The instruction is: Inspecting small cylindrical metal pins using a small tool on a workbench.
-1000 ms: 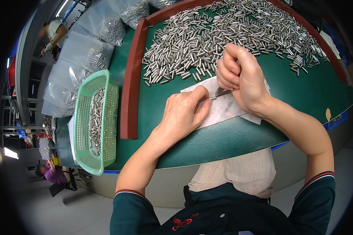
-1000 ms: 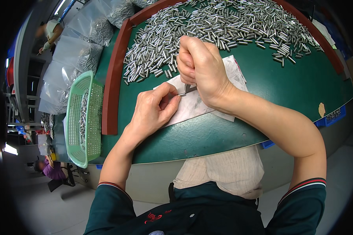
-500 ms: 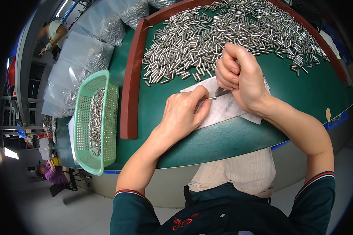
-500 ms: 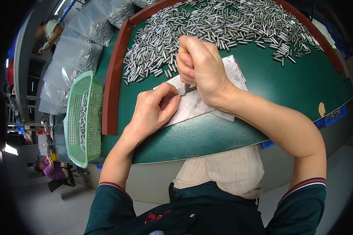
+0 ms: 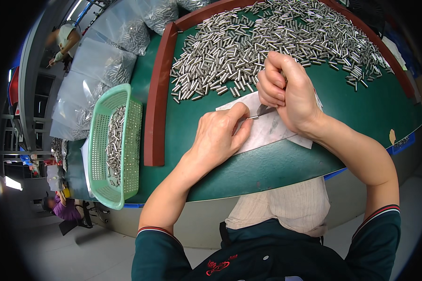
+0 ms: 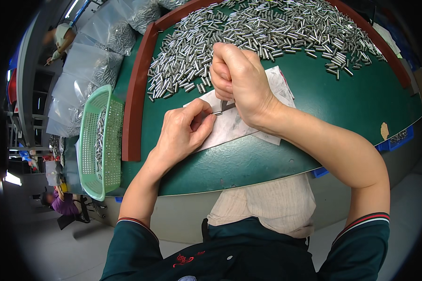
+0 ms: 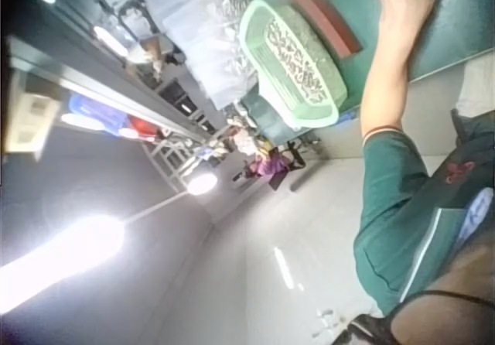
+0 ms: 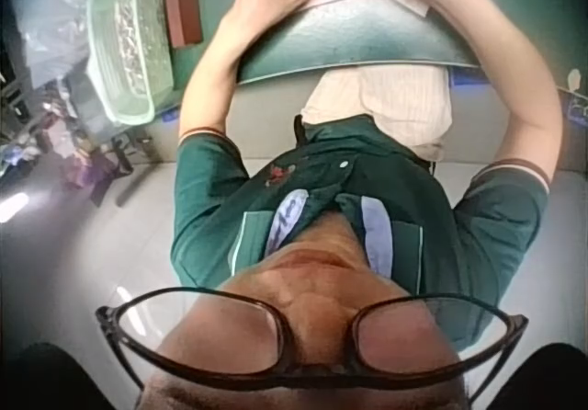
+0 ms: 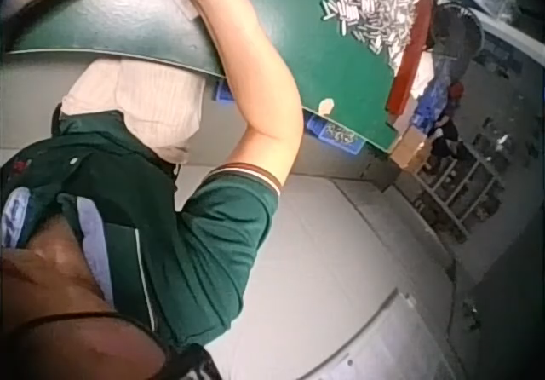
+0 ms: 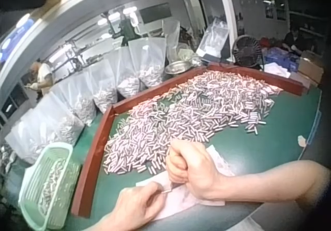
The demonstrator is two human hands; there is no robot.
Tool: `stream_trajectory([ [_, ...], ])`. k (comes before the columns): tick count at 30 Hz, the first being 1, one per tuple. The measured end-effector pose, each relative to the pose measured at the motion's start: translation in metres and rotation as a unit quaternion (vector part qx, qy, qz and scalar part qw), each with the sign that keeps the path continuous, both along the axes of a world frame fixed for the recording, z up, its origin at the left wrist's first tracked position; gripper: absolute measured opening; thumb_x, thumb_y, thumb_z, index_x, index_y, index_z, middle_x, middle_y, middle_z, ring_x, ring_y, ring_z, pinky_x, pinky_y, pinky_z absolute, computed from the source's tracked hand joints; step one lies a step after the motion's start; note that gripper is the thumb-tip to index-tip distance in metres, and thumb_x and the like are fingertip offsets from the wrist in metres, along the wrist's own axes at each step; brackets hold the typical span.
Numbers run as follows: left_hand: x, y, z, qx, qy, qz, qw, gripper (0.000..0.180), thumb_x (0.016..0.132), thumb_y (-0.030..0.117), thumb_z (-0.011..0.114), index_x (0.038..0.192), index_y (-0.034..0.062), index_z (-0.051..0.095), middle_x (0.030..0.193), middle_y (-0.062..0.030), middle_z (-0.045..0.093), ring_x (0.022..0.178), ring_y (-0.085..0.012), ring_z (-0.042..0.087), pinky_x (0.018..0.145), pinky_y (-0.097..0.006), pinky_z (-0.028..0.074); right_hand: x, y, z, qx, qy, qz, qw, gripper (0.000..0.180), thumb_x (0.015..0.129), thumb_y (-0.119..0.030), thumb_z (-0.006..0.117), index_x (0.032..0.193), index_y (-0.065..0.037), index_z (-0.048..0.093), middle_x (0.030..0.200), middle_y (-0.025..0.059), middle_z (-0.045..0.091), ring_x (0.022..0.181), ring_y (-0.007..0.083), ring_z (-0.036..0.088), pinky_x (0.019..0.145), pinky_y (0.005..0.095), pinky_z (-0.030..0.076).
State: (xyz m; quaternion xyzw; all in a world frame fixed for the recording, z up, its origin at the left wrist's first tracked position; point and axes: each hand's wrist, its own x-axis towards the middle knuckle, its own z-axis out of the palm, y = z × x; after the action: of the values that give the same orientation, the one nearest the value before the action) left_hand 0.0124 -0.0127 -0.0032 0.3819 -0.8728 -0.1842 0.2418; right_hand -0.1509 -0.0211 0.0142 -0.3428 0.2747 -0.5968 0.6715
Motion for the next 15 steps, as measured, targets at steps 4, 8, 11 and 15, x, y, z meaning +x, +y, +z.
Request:
stream_trajectory([
  [4,-0.0001,0.0,0.0004,-0.002,0.0,0.0,1.0,0.007,0.073,0.006,0.06,0.074,0.002,0.055,0.05,-0.0065,0.05,0.039,-0.014,0.046,0.039,-0.027,0.035,-0.0002,-0.0005,-0.0001,0.005,0.0,0.004,1.0,0.036,0.086,-0.022,0.036,0.052,-0.012,0.028,0.042,-0.0024,0.029,0.037,0.0067,0.02,0.038,0.0234,0.019],
  [8,0.0002,0.0002,0.0009,0.0,-0.006,0.0,1.0,0.007,0.073,0.006,0.06,0.074,0.002,0.055,0.05,-0.0065,0.05,0.039,-0.014,0.046,0.039,-0.027,0.035,0.0002,-0.0002,0.0008,0.012,0.001,0.002,1.0,0.038,0.087,-0.024,0.037,0.052,-0.012,0.028,0.042,-0.0024,0.029,0.037,0.0069,0.021,0.038,0.0234,0.019],
  [11,0.0,-0.0001,0.0003,0.002,-0.005,0.0,1.0,0.007,0.073,0.006,0.06,0.074,0.0021,0.055,0.05,-0.0064,0.05,0.039,-0.0138,0.046,0.039,-0.027,0.035,-0.0001,-0.0006,0.0005,0.011,0.003,0.002,1.0,0.039,0.087,-0.025,0.037,0.051,-0.012,0.029,0.042,-0.0023,0.029,0.037,0.007,0.021,0.038,0.0235,0.02],
  [15,0.0001,-0.0001,0.0003,0.003,-0.005,0.001,1.0,0.007,0.073,0.005,0.06,0.074,0.002,0.055,0.049,-0.0061,0.049,0.039,-0.0133,0.045,0.039,-0.027,0.035,-0.0002,0.0,0.0016,0.004,0.011,0.006,1.0,0.039,0.087,-0.025,0.037,0.051,-0.012,0.028,0.042,-0.0022,0.029,0.037,0.0073,0.02,0.038,0.0236,0.02],
])
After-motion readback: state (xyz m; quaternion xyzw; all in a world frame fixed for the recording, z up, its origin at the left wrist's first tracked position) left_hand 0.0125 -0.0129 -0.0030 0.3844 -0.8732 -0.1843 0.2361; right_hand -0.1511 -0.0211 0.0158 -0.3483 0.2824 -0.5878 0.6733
